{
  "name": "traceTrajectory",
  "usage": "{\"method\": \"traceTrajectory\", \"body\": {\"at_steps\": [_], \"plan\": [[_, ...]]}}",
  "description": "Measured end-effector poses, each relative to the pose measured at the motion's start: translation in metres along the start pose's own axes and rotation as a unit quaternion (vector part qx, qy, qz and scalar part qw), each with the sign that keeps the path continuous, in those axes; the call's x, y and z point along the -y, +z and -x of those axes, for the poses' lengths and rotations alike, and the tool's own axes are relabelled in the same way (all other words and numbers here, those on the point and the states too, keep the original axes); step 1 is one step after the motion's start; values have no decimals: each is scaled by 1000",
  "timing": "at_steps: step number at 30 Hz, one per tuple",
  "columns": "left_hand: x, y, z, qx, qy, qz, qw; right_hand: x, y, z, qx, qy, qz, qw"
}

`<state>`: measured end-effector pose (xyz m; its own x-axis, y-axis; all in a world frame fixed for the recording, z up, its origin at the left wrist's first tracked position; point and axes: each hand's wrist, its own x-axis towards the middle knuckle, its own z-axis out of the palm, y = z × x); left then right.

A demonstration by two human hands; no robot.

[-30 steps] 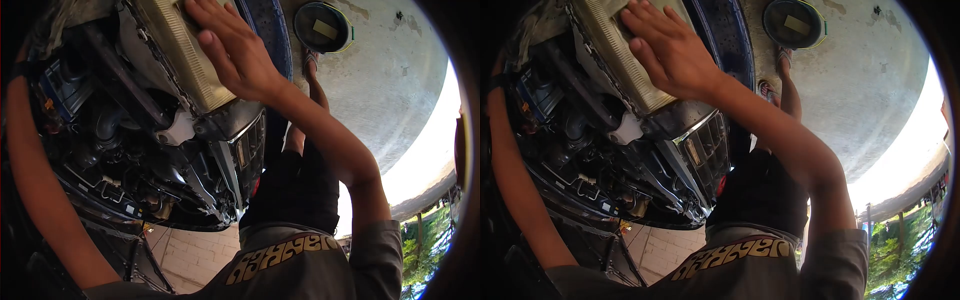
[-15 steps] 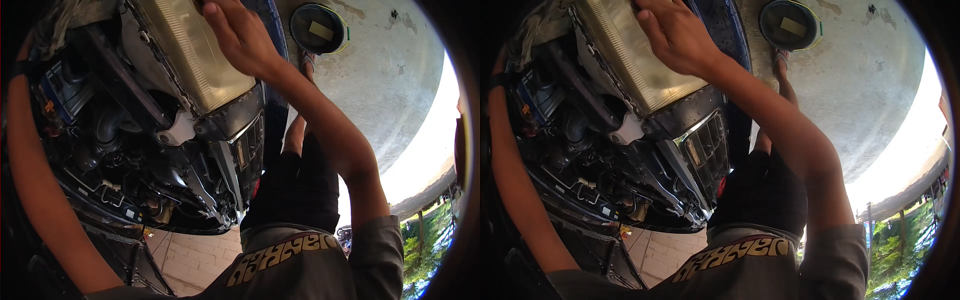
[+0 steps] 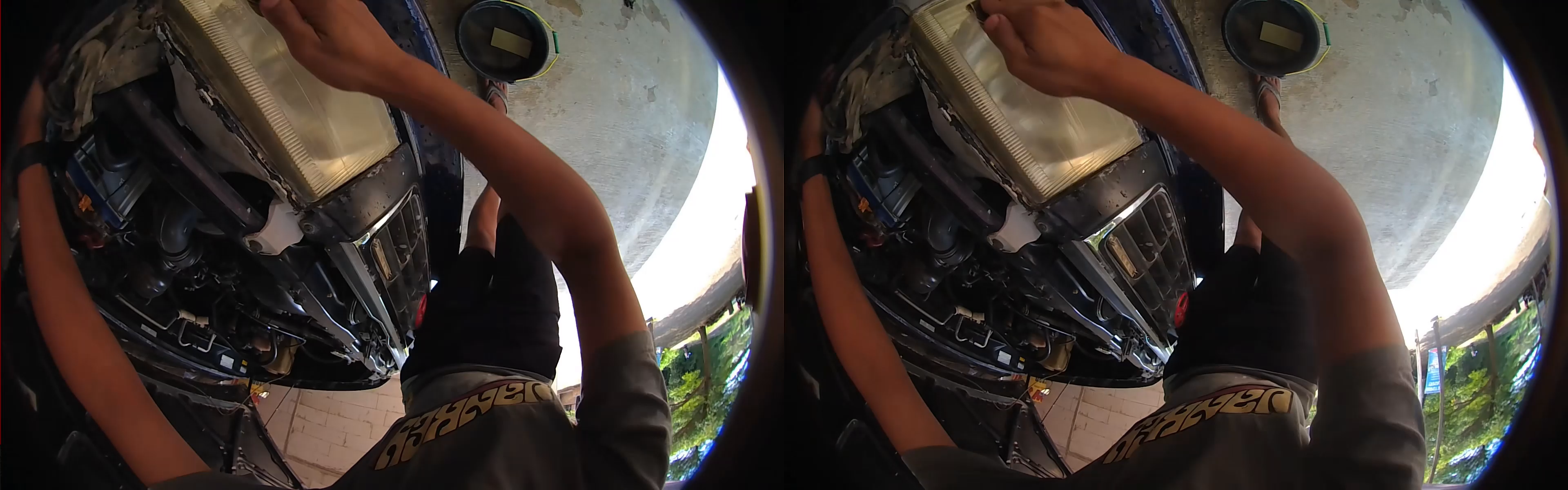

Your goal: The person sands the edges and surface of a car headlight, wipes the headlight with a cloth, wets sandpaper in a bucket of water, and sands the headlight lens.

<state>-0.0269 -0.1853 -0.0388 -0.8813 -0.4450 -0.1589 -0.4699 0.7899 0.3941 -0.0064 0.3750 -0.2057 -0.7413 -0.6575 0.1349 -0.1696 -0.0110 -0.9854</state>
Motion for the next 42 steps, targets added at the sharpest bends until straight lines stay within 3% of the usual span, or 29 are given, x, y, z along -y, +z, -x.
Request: {"method": "traceTrajectory", "body": {"at_steps": [2, 5, 7, 9, 12, 14, 16, 19, 20, 23, 25, 26, 28, 30, 33, 35, 37, 39, 42], "plan": [[114, -32, -44, 109, 43, 42, 992, -3, 6, -9, -19, 10, -13, 1000], [-31, 23, 41, -29, -36, 12, 999, 35, 2, 94, -14, 15, -32, 999], [-59, 29, 52, -54, -49, 16, 997, 51, -5, 152, 2, 44, -22, 999], [-77, 33, 58, -70, -58, 23, 996, 65, -6, 161, 7, 79, -19, 997], [-97, 44, 65, -89, -51, 22, 994, 29, 13, 60, -97, -7, -8, 995], [-108, 48, 70, -101, -52, 21, 993, 45, -5, 8, 1, 107, -27, 994], [-117, 51, 76, -110, -52, 28, 992, 26, 17, 17, -120, 0, -4, 993], [-116, 54, 80, -104, -35, 10, 994, 64, 12, 130, -105, 69, 13, 992], [-115, 52, 79, -105, -24, -3, 994, 76, 7, 137, -86, 95, 13, 992], [-107, 49, 73, -105, -33, 4, 994, 54, 22, 101, -154, 78, -4, 985], [-114, 50, 75, -113, -33, 3, 993, 26, 14, 19, -124, 72, -20, 989], [-117, 52, 78, -115, -35, 1, 993, 15, -27, -26, 78, 89, -77, 990], [-119, 53, 77, -120, -45, 17, 992, 12, -44, -32, 138, 86, -99, 982], [-112, 48, 74, -120, -41, 22, 992, 30, 14, 41, -140, 47, -21, 989], [-108, 45, 71, -110, -15, 23, 994, 69, 4, 166, -52, 128, -31, 990], [-116, 46, 83, -120, -10, 28, 992, 67, 6, 166, -75, 123, -27, 989], [-123, 50, 82, -127, -32, 39, 991, 37, 17, 101, -147, 47, -50, 987], [-126, 50, 81, -138, -44, 44, 988, 11, 18, 13, -154, -13, -52, 987], [-123, 45, 77, -132, -61, 50, 988, 4, 13, -27, -84, 33, -65, 994]]}}
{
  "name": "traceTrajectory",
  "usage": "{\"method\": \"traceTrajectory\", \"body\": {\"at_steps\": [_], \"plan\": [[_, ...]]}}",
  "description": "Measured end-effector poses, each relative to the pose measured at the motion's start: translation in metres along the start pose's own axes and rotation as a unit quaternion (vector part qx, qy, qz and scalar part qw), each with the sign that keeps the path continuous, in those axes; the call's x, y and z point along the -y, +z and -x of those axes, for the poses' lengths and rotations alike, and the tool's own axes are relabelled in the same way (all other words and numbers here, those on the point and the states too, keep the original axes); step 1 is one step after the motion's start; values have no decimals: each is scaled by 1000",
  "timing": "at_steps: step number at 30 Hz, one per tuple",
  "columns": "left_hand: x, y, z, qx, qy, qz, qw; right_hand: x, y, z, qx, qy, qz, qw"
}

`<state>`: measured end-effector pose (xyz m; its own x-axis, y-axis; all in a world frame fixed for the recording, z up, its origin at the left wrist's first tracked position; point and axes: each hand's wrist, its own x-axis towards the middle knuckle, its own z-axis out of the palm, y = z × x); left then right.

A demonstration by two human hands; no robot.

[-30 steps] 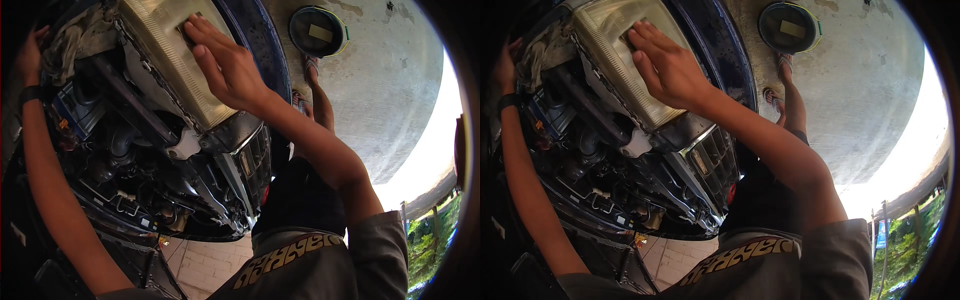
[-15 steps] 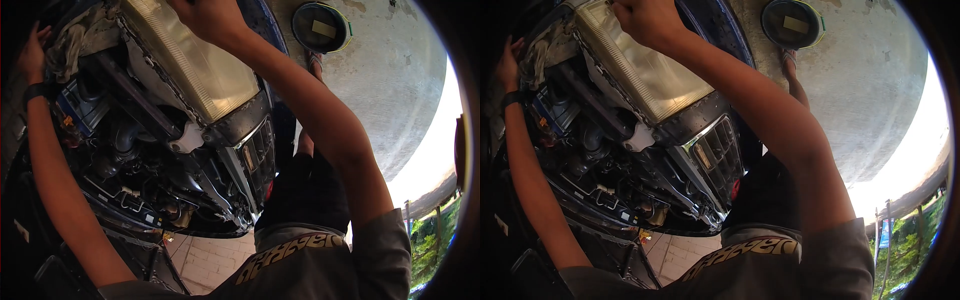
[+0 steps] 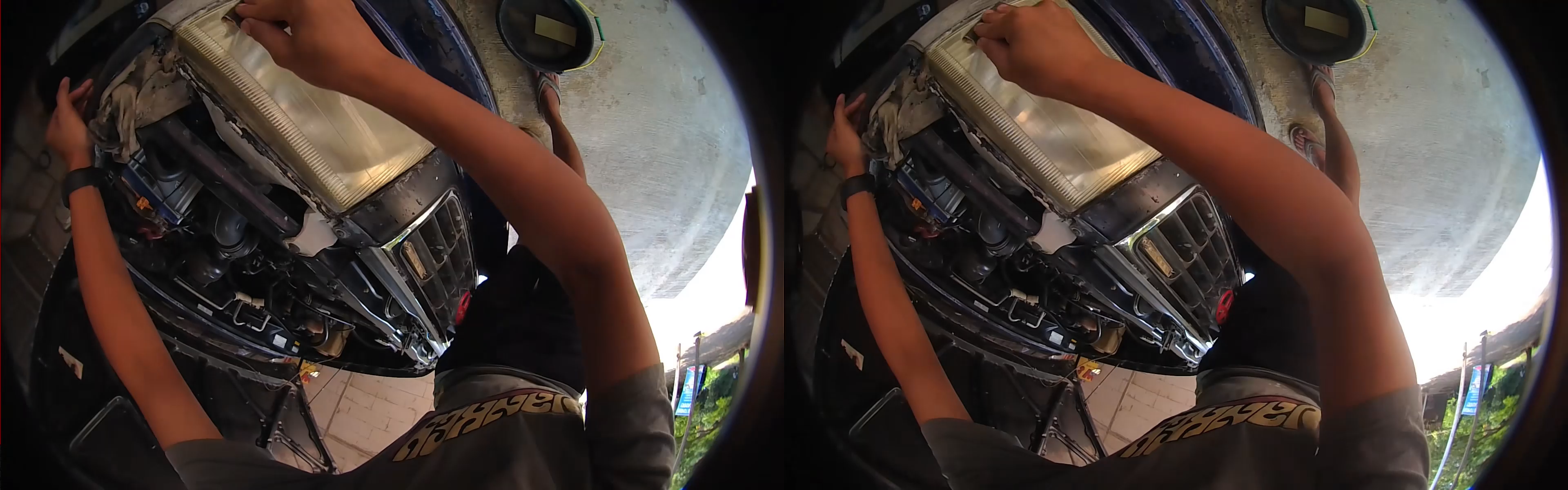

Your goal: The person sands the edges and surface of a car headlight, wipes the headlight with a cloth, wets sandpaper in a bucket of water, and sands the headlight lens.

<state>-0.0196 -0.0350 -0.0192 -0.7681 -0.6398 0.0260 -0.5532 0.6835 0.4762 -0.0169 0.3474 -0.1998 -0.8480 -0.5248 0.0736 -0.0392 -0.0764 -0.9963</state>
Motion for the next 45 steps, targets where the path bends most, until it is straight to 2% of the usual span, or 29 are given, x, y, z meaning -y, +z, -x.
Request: {"method": "traceTrajectory", "body": {"at_steps": [2, 4, 7, 9, 10, 13, 14, 16, 18, 21, 23, 26, 28, 30, 33, 35, 36, 39, 40, 41, 43, 45], "plan": [[2, -4, -2, 6, -30, 27, 999, 11, -3, 66, -98, -39, -4, 994], [3, -4, -4, 5, -41, 44, 998, 30, -22, 151, -41, 24, 12, 999], [4, -6, -4, 0, -53, 57, 997, 33, -22, 162, -40, 39, 11, 998], [5, -4, -5, -2, -44, 56, 997, 18, -7, 84, -105, -33, -2, 994], [9, -5, -7, -4, -34, 50, 998, 9, -2, 40, -102, -65, -3, 993], [11, -4, -4, 4, -16, 37, 999, 8, 7, 1, -54, 2, 8, 998], [10, -5, -4, 3, -8, 37, 999, 7, 10, 30, -95, -50, 11, 994], [9, -7, 0, 7, -1, 31, 999, 28, -10, 122, -92, -11, 24, 995], [12, -8, -4, 7, -5, 36, 999, 40, -32, 195, -9, 57, 12, 998], [16, -9, -8, 11, -14, 52, 998, 26, -13, 151, -84, 26, -19, 996], [19, -11, -8, 14, 5, 55, 998, 2, 1, 60, -114, -37, -31, 992], [20, -9, -8, 7, 18, 43, 999, 1, 4, 6, -26, 30, -51, 998], [15, -12, -6, 5, 10, 37, 999, 11, 1, 75, -125, -19, -3, 992], [10, -4, 0, 11, 13, 28, 999, 30, -22, 162, -51, 49, 20, 997], [5, -3, 9, 16, 27, 11, 999, 35, -25, 155, -50, 54, 37, 997], [5, -2, 6, 19, 26, 16, 999, 6, -5, 81, -120, -41, 30, 992], [0, -1, 7, 13, 24, 5, 1000, 13, -12, 35, 3, 60, 31, 998], [-5, 1, 15, 28, 13, -28, 999, 3, 5, 19, 10, 100, 131, 986], [-1, -2, 12, 29, 20, -24, 999, 20, 4, 58, -110, 18, 15, 994], [2, -1, 10, 33, 26, -18, 999, 31, 2, 103, -124, 16, 34, 992], [-5, 4, 15, 29, 10, -26, 999, 55, -20, 174, -30, 98, 9, 995], [-9, 4, 16, 26, 6, -31, 999, 55, -18, 164, -47, 89, 20, 995]]}}
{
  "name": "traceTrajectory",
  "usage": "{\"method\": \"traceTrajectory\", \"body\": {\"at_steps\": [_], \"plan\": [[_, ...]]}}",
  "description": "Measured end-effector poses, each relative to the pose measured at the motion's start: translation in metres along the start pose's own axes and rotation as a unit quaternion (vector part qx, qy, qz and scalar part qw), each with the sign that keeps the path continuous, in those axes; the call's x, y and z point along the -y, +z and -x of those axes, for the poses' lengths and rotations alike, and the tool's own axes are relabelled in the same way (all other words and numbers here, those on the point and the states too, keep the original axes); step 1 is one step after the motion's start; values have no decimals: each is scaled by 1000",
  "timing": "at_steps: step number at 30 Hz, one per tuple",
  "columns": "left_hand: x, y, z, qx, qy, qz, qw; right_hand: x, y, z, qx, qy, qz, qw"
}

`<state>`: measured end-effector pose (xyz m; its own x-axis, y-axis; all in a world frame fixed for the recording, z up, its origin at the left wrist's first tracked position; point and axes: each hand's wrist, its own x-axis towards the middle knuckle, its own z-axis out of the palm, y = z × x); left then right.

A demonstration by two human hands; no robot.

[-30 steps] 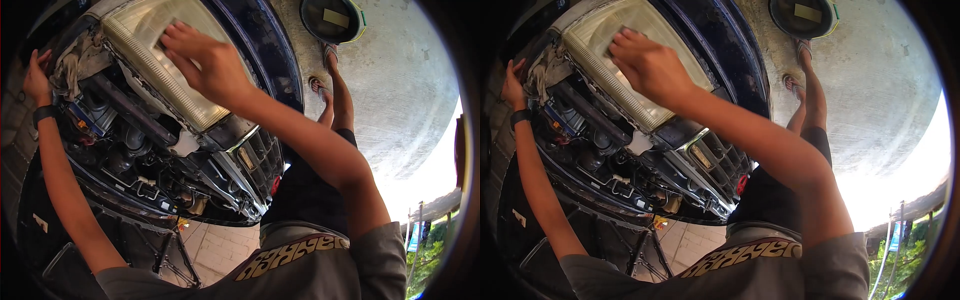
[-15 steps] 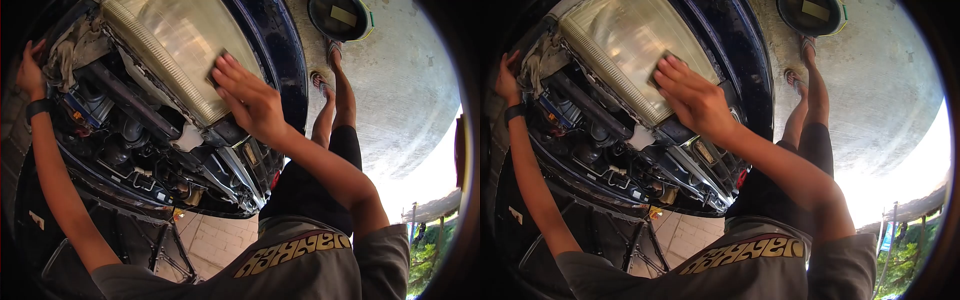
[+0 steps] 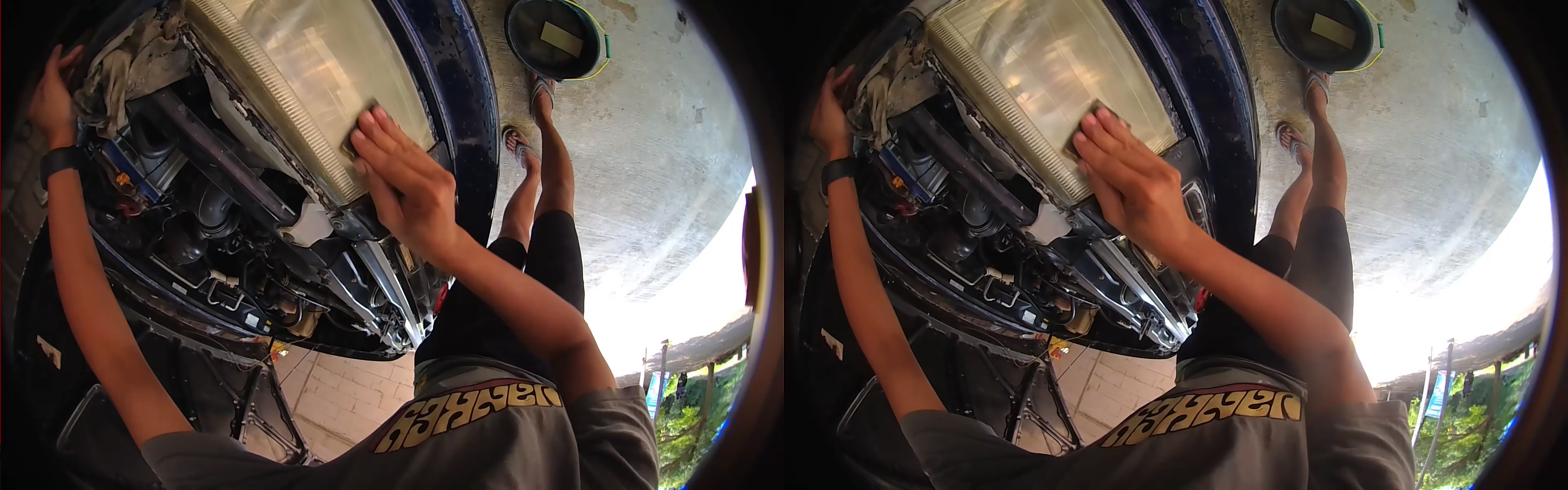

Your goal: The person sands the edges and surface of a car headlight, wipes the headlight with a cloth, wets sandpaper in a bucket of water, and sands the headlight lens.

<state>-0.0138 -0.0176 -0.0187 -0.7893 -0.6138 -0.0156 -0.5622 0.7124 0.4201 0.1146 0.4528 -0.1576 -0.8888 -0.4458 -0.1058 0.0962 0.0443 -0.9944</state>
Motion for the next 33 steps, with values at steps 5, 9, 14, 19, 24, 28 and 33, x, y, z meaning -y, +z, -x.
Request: {"method": "traceTrajectory", "body": {"at_steps": [5, 9, 14, 19, 24, 28, 33], "plan": [[35, -15, -24, 32, 19, 3, 999, 5, 31, -144, 80, 56, -17, 995], [2, 2, -8, -7, 50, -54, 997, -11, 20, -53, -47, -60, -19, 997], [-29, 13, 16, -64, 82, -95, 990, -13, 4, -27, 9, -31, 5, 999], [-16, 12, 26, -39, 152, 96, 983, -11, 37, -150, -15, -50, -35, 998], [-16, 15, 27, -86, 123, 54, 987, -5, -14, 12, 78, -2, 28, 997], [-17, 16, 17, -91, 141, 55, 984, -6, 14, -64, 6, -32, 1, 999], [-17, 16, 23, -101, 148, 47, 983, 3, 35, -140, 6, -23, -33, 999]]}}
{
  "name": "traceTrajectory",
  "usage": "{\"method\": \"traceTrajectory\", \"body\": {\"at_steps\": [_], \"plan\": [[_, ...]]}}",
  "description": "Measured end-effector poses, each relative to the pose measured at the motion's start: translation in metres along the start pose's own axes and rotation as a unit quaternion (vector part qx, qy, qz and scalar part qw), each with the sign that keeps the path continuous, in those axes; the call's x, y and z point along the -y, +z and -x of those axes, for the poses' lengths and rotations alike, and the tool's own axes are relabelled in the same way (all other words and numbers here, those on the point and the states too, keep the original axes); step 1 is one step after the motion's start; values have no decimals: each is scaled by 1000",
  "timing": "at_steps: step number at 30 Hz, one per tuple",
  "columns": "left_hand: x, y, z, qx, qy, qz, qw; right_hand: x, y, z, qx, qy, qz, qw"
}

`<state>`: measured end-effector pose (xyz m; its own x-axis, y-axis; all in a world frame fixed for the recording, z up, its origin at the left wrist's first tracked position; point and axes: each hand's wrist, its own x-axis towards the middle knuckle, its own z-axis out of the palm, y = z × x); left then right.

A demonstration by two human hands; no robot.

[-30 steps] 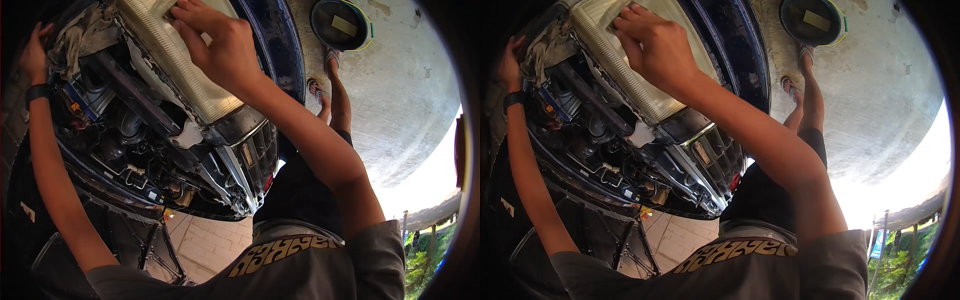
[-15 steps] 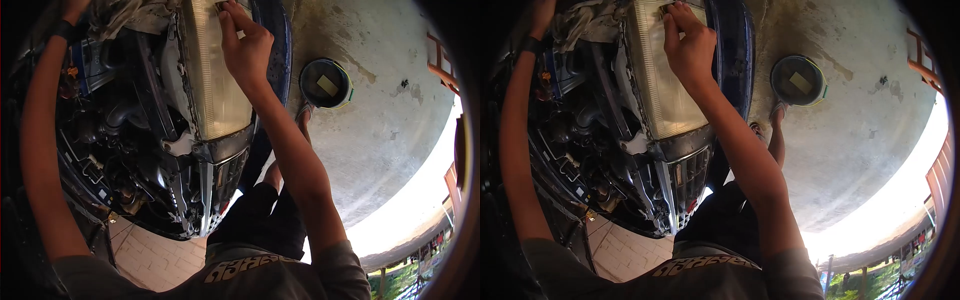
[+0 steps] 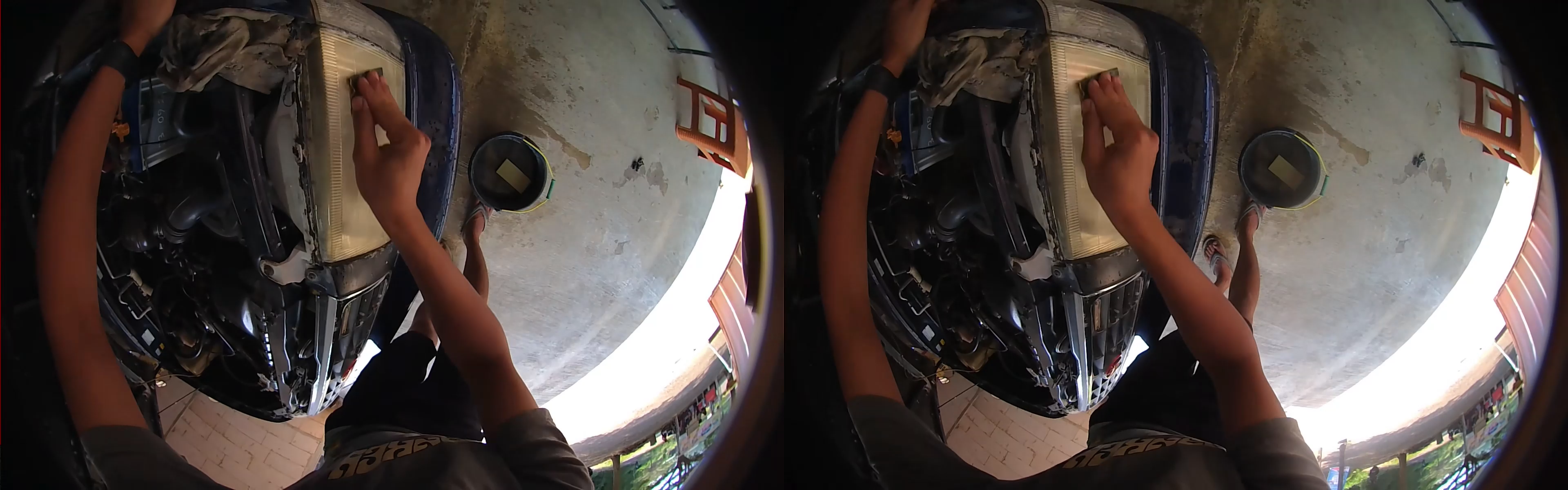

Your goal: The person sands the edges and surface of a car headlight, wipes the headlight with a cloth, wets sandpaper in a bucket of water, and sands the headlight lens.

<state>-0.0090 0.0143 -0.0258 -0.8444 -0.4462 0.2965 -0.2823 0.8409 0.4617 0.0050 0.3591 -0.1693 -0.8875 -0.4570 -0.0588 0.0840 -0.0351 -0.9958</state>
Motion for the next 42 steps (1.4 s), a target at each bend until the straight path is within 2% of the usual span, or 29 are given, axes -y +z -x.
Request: {"method": "traceTrajectory", "body": {"at_steps": [4, 7, 10, 11, 13, 16, 18, 20, 22, 24, 25, 27, 28, 30, 33, 36, 38, 41, 42], "plan": [[-1, -2, 1, -9, 10, 8, 1000, -3, -53, 157, 101, -13, 55, 993], [0, -2, 2, -9, 10, 10, 1000, -12, -43, 129, 73, -44, 58, 995], [0, 0, 0, -9, 13, 11, 1000, -5, 2, -3, -1, -77, 2, 997], [0, -1, 2, -11, 11, 9, 1000, 1, 11, -31, 7, -44, -1, 999], [2, 1, 1, -11, 7, 4, 1000, 4, 10, -16, 2, -43, 10, 999], [3, -1, 1, -14, -1, 2, 1000, 6, -30, 104, 32, -40, 65, 997], [7, 0, -4, -14, -4, 7, 1000, -8, -42, 132, 59, -51, 69, 995], [8, 2, -5, -8, -4, 10, 1000, -16, -40, 130, 49, -66, 71, 994], [5, 2, -2, 1, -4, 11, 1000, -10, -13, 38, -14, -69, 47, 996], [1, 4, -3, -30, -50, -33, 998, -4, 2, -37, 22, 0, 19, 1000], [1, 8, -4, -42, -74, -54, 995, -6, 3, -26, 1, -21, 26, 999], [38, -17, -16, 60, -134, -66, 987, -10, 2, 11, -44, -70, 44, 996], [57, -27, -21, 115, -163, -73, 977, -5, -15, 53, -15, -55, 62, 996], [59, -27, -19, 124, -155, -56, 978, -5, -50, 133, 72, -36, 80, 993], [51, -32, -20, 106, -167, -46, 979, -12, -56, 129, 78, -55, 60, 994], [48, -31, -26, 105, -201, -42, 973, -25, -16, 17, -53, -125, 39, 990], [58, -38, -28, 113, -188, -33, 975, -27, 9, -37, -72, -92, 42, 992], [59, -46, -33, 118, -195, -33, 973, -14, -8, 15, -84, -75, 44, 993], [61, -47, -33, 117, -202, -32, 972, -10, -24, 58, -53, -60, 53, 995]]}}
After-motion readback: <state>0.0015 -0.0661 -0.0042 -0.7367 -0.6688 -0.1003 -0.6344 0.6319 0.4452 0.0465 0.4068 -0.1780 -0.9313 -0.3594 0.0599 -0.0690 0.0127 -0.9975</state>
